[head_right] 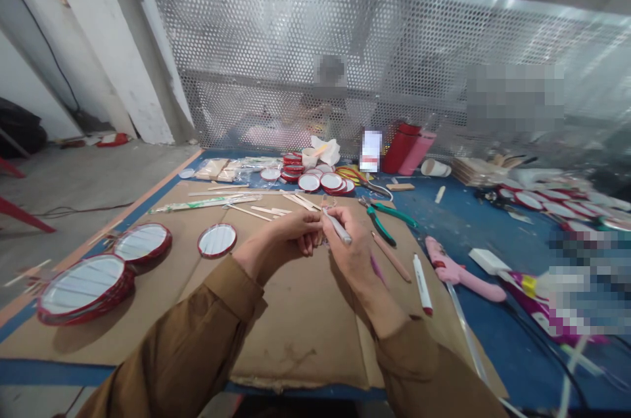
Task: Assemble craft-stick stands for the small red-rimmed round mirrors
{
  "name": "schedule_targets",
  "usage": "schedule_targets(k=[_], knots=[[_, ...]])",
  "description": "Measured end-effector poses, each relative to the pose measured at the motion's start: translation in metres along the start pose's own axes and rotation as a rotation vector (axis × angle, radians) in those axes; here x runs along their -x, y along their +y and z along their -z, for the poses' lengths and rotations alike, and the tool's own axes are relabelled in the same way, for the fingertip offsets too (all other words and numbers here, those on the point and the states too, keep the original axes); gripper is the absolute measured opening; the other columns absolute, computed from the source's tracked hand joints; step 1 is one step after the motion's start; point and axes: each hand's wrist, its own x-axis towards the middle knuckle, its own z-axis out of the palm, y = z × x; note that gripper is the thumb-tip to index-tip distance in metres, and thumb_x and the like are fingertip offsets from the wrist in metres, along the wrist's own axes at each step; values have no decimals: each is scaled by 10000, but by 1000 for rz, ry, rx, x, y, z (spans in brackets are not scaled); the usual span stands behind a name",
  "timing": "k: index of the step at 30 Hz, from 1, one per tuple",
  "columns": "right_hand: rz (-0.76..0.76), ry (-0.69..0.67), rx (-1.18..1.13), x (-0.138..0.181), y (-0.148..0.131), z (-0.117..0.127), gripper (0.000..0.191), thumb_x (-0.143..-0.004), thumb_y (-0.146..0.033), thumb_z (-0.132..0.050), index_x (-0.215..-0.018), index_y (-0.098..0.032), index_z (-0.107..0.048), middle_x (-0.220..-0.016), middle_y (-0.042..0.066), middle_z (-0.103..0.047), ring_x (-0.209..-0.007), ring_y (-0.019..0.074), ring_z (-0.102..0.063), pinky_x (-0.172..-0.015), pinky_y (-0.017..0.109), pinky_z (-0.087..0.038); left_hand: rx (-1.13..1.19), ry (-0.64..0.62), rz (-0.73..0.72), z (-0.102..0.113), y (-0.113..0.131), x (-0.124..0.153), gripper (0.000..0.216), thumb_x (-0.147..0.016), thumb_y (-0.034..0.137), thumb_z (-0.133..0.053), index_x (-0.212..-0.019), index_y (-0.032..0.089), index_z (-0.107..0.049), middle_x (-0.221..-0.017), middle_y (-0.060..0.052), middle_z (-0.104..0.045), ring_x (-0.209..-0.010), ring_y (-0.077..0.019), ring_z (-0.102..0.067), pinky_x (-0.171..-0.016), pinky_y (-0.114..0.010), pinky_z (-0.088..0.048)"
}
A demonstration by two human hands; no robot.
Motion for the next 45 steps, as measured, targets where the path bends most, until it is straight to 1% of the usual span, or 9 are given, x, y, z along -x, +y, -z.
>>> schedule_targets(k=[4, 9, 14, 20, 28, 32, 36, 40, 45], knots=[[-10, 12, -10, 0, -2, 0, 197, -891, -411, -591, -899, -217, -630, -804, 36, -701, -724, 197, -645, -663, 309, -513, -3, 11, -3, -1, 0, 1, 286, -1017, 298, -445, -788, 157, -543, -573, 10, -580, -449, -103, -613, -443, -171, -477], [-32, -1, -5, 0, -3, 1, 184, -895, -397, -580, -873, -219, -625, -776, 23, -688, -705, 189, -635, -657, 300, -500, -21, 11, 1, -1, 1, 1, 282, -1017, 222, -398, -784, 157, -543, -573, 16, -577, -437, -98, -605, -428, -168, -469], [-21, 11, -7, 0, -1, 1, 183, -903, -393, -585, -903, -215, -629, -807, 35, -698, -729, 197, -640, -669, 314, -501, -1, -2, -11, -1, 0, 1, 284, -1022, 278, -430, -795, 157, -549, -577, 13, -587, -449, -95, -616, -434, -156, -468], [-33, 22, 3, 0, 2, 1, 206, -903, -411, -585, -905, -211, -633, -807, 39, -697, -721, 196, -636, -647, 309, -500, 15, 0, -11, -1, 1, 2, 268, -1015, 231, -411, -793, 160, -542, -571, 14, -593, -433, -107, -615, -427, -177, -483], [-13, 33, 8, 1, 2, 1, 187, -904, -397, -587, -912, -215, -631, -821, 31, -696, -734, 191, -639, -682, 310, -500, 18, 5, 4, -1, 3, 3, 297, -1016, 220, -409, -759, 160, -545, -559, 8, -592, -432, -118, -619, -416, -186, -480], [-28, 35, -2, 0, 1, 1, 190, -897, -400, -589, -918, -216, -630, -818, 31, -697, -728, 196, -641, -680, 318, -499, 11, -1, 7, 0, 4, 4, 297, -1008, 213, -431, -743, 154, -553, -555, 5, -592, -437, -114, -623, -426, -177, -479], [-68, 23, -19, -1, 2, 1, 199, -897, -409, -590, -910, -215, -633, -817, 36, -699, -720, 198, -638, -670, 322, -495, 4, 4, 3, 0, 5, 4, 310, -1011, 192, -397, -744, 154, -550, -556, 9, -585, -425, -110, -612, -414, -175, -466], [-38, 32, 7, -1, 5, 1, 202, -890, -409, -599, -897, -210, -631, -811, 40, -700, -729, 202, -637, -681, 328, -496, 12, -3, 8, 0, 5, 4, 288, -1005, 197, -412, -756, 153, -550, -567, 10, -584, -427, -114, -614, -419, -184, -475], [-27, 18, 10, -1, 7, 0, 215, -911, -415, -579, -914, -206, -630, -799, 35, -701, -708, 190, -638, -659, 313, -492, 24, 21, -8, -1, 2, 4, 268, -1005, 223, -427, -776, 150, -545, -594, 6, -596, -436, -108, -615, -421, -178, -471]])
